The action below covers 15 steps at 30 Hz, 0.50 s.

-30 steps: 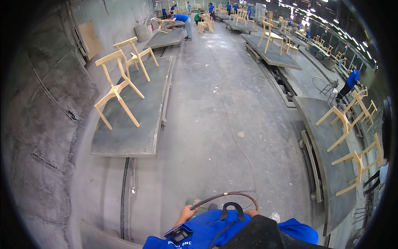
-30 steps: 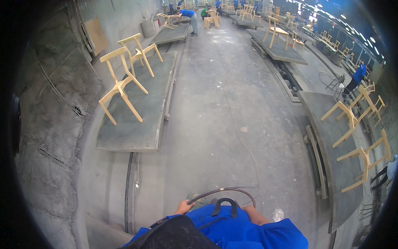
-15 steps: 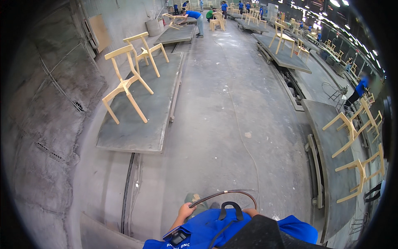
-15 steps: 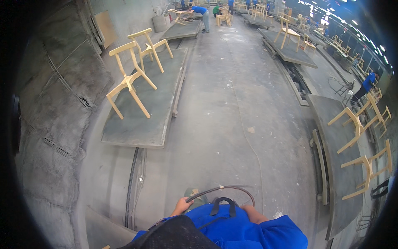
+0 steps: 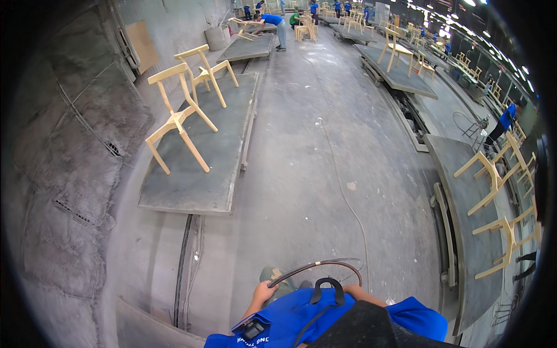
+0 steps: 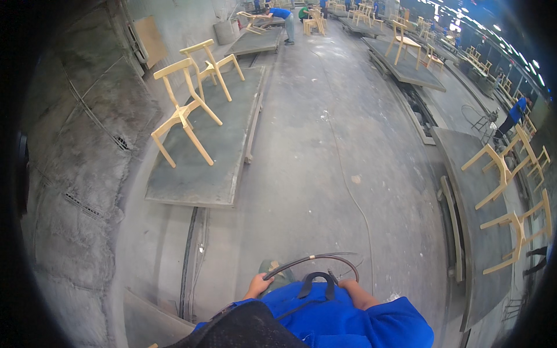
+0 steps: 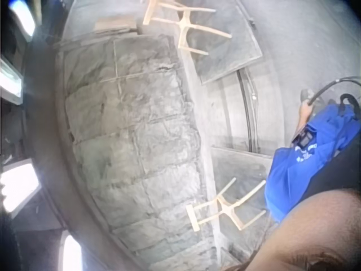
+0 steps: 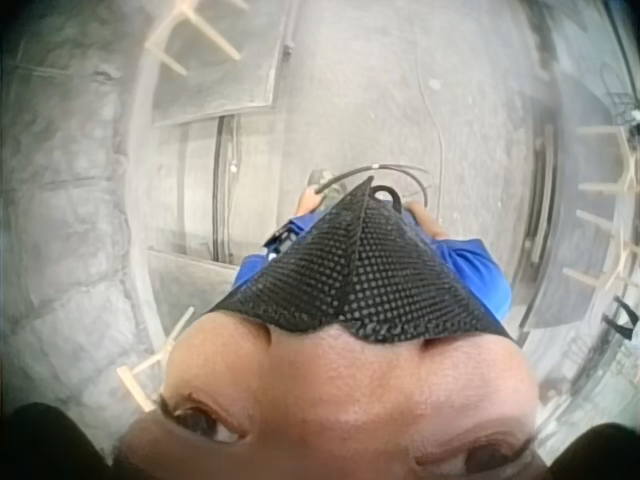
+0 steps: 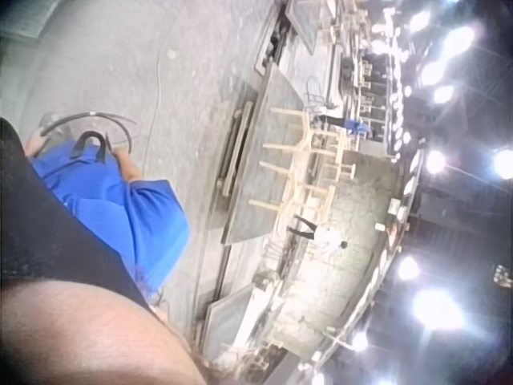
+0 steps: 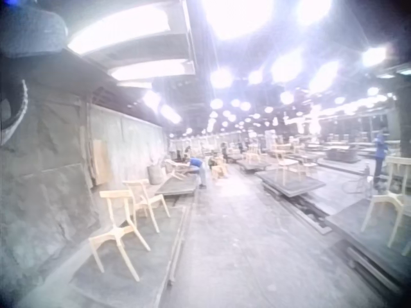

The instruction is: The person uses a handheld spray gun to apply finish to multiple wooden chair frames. They rotate each chair to coat all sides, then move to the next chair on the production line.

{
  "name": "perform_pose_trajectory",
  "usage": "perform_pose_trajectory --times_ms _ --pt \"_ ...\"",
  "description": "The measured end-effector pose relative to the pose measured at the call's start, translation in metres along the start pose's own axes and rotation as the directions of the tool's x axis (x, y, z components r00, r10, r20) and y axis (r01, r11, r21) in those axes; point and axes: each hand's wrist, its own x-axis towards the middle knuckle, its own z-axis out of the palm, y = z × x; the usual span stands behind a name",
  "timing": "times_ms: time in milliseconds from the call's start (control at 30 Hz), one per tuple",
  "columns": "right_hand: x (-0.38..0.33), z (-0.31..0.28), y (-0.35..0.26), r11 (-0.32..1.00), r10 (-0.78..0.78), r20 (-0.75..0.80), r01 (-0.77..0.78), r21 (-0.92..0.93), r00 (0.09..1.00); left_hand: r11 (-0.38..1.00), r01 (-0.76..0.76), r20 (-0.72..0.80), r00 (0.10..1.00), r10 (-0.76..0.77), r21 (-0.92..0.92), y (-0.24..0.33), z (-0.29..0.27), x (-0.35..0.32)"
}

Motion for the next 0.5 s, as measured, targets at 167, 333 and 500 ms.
perform_pose_trajectory --times_ms 167,333,500 --pt "-0.016 0.009 0.005 0.998 -0.023 -0.027 0.025 0.053 0.999 0.996 -0.045 0.016 0.999 0.044 0.074 0.003 0.003 0.009" --pt "-0.029 0.005 0.004 0.996 -0.050 -0.063 0.054 0.071 0.997 0.995 -0.030 0.034 0.999 0.026 0.095 0.014 0.001 0.014" --pt "-0.027 -0.004 0.006 0.995 -0.079 -0.126 0.086 0.057 0.989 0.990 -0.054 0.007 0.999 0.054 0.131 0.027 0.001 0.017"
